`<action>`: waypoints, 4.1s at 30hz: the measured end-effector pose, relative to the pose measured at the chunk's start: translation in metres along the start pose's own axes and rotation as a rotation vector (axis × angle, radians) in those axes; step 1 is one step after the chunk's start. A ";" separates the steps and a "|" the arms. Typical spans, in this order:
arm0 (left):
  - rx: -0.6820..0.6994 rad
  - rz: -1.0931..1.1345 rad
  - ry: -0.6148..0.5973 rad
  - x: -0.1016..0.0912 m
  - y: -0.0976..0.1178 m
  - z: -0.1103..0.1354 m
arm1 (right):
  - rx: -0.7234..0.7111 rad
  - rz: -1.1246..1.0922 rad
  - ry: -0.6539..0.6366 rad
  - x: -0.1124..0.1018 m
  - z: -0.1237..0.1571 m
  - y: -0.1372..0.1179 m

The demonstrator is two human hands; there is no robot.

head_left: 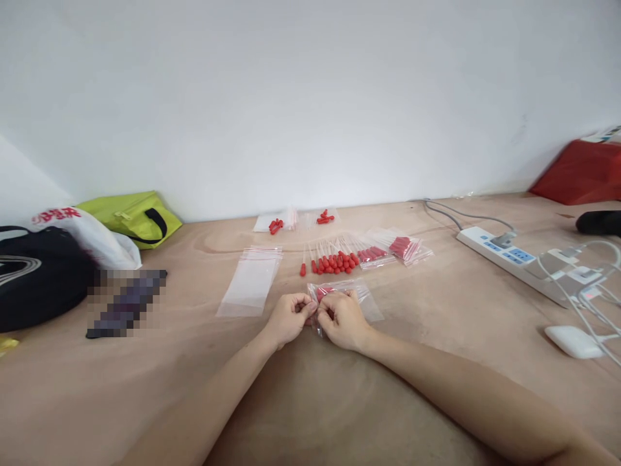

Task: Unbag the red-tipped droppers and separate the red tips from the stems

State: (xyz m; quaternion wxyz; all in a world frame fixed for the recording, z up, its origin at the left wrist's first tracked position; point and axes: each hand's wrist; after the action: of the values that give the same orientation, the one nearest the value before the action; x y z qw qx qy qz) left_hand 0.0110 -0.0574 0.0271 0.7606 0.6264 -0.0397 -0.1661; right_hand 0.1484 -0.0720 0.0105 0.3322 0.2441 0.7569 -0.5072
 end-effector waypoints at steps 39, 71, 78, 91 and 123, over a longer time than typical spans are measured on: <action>0.565 -0.914 0.170 -0.015 -0.015 -0.005 | -0.376 0.309 -0.261 -0.040 0.003 0.062; 0.871 -1.064 -0.057 -0.020 -0.018 -0.017 | -0.348 0.147 -0.069 -0.027 0.001 0.071; 1.032 -1.042 0.077 -0.014 -0.016 -0.018 | -0.333 0.170 -0.078 -0.026 0.001 0.069; 0.860 -0.835 0.040 -0.036 -0.014 -0.011 | -0.331 0.177 -0.123 -0.031 0.001 0.068; 0.697 -1.098 0.478 -0.045 -0.004 -0.063 | -0.343 0.135 -0.054 -0.031 0.002 0.069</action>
State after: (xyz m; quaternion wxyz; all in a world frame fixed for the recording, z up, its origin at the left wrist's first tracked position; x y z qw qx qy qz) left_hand -0.0153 0.0152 0.0164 0.3088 0.7830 0.4006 -0.3621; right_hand 0.2178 -0.0495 -0.0088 0.4225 0.2203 0.8050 -0.3535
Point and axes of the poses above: each hand's wrist, its own z-axis away from the middle knuckle, its own x-axis out of the palm, y = z × x, and after that the axes turned 1 degree about y, right-handed
